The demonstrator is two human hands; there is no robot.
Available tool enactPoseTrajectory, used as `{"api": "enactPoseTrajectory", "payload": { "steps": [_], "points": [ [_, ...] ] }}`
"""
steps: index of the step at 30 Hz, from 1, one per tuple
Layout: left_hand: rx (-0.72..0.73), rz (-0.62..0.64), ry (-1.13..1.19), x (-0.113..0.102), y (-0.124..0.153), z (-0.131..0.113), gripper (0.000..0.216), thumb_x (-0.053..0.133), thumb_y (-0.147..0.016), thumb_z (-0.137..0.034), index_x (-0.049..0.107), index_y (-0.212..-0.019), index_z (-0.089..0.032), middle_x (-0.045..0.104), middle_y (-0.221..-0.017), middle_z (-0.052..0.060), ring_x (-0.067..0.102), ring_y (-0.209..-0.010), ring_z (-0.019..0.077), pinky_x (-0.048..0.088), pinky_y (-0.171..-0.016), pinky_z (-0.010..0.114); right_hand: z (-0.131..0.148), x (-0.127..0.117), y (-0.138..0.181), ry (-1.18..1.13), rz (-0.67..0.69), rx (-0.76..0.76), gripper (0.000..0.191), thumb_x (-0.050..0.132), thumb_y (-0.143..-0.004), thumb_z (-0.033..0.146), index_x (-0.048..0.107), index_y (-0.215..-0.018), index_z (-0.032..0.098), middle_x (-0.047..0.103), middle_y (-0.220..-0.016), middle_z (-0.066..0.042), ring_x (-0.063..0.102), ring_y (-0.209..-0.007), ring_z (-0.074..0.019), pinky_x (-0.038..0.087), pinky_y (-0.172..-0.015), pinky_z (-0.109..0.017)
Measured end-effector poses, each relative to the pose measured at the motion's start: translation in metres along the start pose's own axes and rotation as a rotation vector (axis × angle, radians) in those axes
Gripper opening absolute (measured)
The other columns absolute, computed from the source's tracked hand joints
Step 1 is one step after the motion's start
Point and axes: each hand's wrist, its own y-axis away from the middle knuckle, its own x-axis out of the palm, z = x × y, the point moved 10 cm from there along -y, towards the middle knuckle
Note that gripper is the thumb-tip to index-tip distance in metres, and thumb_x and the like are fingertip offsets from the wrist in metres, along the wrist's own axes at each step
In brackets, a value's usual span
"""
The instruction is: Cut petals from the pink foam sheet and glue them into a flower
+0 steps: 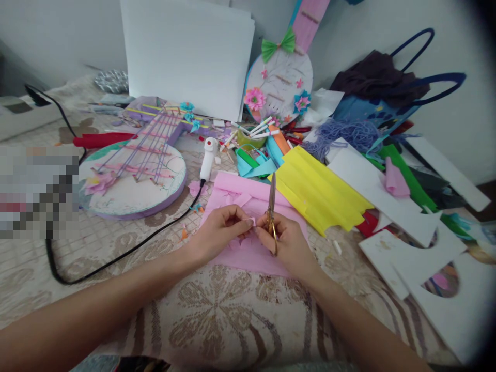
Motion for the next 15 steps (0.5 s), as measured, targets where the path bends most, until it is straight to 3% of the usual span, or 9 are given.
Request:
{"api": "enactPoseTrajectory", "payload": {
  "steps": [6, 15],
  "points": [
    [-0.03, -0.022, 0.024, -0.0012, -0.0001, 0.0033, 0.021, 0.056, -0.078, -0.034, 0.054, -0.073, -0.014, 0.056, -0.068, 0.0, 0.051, -0.061, 0.0102, 0.04, -0.057, 0.023, -0.01, 0.0054, -0.0003, -0.171, 0.089, 0.09, 0.007, 0.054, -0.078, 0.024, 0.052, -0.075, 0.017, 0.042, -0.053, 0.006, 0.035, -0.046, -0.0079, 0.027, -0.042, -0.019],
    [-0.021, -0.03, 0.028, -0.0027, 0.0006, -0.001, 0.017, 0.058, -0.077, -0.03, 0.054, -0.072, -0.013, 0.057, -0.067, 0.0, 0.053, -0.062, 0.0099, 0.043, -0.061, 0.023, -0.008, 0.0053, -0.0016, -0.203, 0.084, 0.092, 0.012, 0.057, -0.078, 0.026, 0.052, -0.073, 0.016, 0.046, -0.052, 0.005, 0.037, -0.043, -0.0067, 0.029, -0.04, -0.019]
  ]
}}
